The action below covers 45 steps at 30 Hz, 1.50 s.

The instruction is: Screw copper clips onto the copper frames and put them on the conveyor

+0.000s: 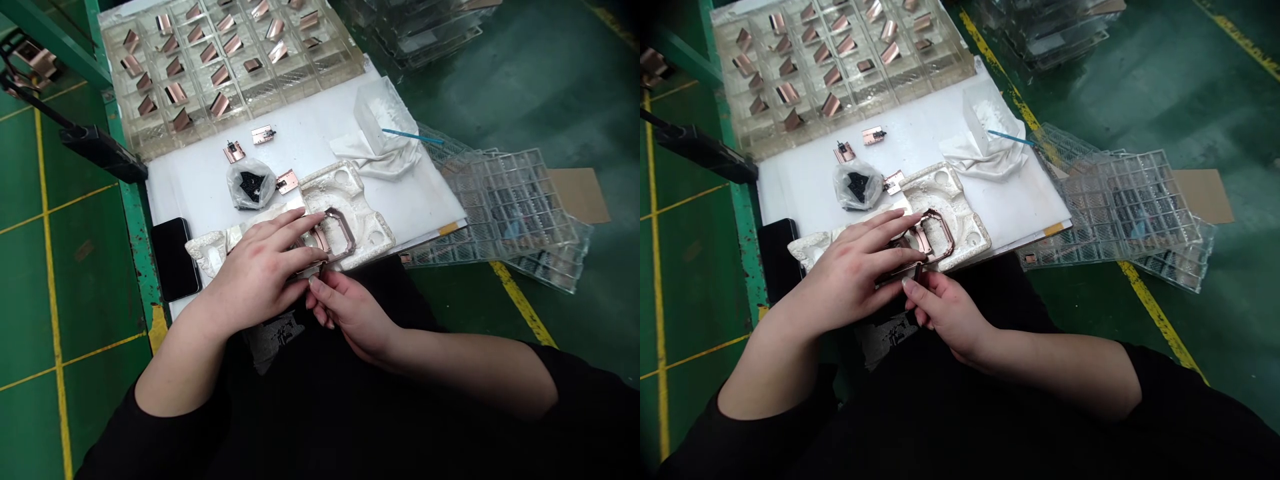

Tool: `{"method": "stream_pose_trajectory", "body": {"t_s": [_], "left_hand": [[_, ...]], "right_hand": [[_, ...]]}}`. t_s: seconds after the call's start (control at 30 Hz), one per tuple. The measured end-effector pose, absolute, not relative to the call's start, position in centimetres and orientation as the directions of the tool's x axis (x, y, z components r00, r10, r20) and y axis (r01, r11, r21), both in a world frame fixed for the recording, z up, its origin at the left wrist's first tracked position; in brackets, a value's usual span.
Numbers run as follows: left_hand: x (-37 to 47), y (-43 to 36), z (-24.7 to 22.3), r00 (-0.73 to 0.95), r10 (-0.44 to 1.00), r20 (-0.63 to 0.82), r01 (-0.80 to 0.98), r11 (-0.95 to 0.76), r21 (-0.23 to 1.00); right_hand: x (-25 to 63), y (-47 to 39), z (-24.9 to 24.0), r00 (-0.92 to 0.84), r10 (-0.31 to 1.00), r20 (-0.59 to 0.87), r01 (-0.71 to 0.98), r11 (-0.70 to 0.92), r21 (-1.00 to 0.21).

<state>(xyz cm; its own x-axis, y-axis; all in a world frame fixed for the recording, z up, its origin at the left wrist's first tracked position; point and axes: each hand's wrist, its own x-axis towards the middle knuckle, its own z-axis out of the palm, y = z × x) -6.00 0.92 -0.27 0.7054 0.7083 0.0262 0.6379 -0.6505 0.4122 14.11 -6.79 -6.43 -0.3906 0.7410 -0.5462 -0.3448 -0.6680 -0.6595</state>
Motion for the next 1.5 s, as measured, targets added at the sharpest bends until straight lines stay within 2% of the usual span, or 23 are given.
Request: {"method": "stream_pose_trajectory", "body": {"t_s": [0.3,0.6,1.0,1.5], "left_hand": [[-6.05,1.02,-0.47,0.710,0.703,0.035,0.629,-0.657,0.415],[-6.00,0.99,-0.61,0.706,0.707,0.038,0.635,-0.656,0.408],[-5.91,0.88,-0.46,0.701,0.713,0.029,0.639,-0.646,0.417],[-6.01,0.88,-0.49,0.704,0.710,0.014,0.642,-0.645,0.414]], "right_hand": [[14.02,-6.53,-5.99,-0.423,0.705,-0.570,-0.333,-0.705,-0.626],[14.36,-6.11,-6.13,-0.439,0.709,-0.552,-0.273,-0.690,-0.670],[14.01,-6.45,-6.46,-0.457,0.702,-0.546,-0.333,-0.704,-0.627],[14.32,-6.09,-6.54,-0.494,0.680,-0.542,-0.284,-0.715,-0.638]]}}
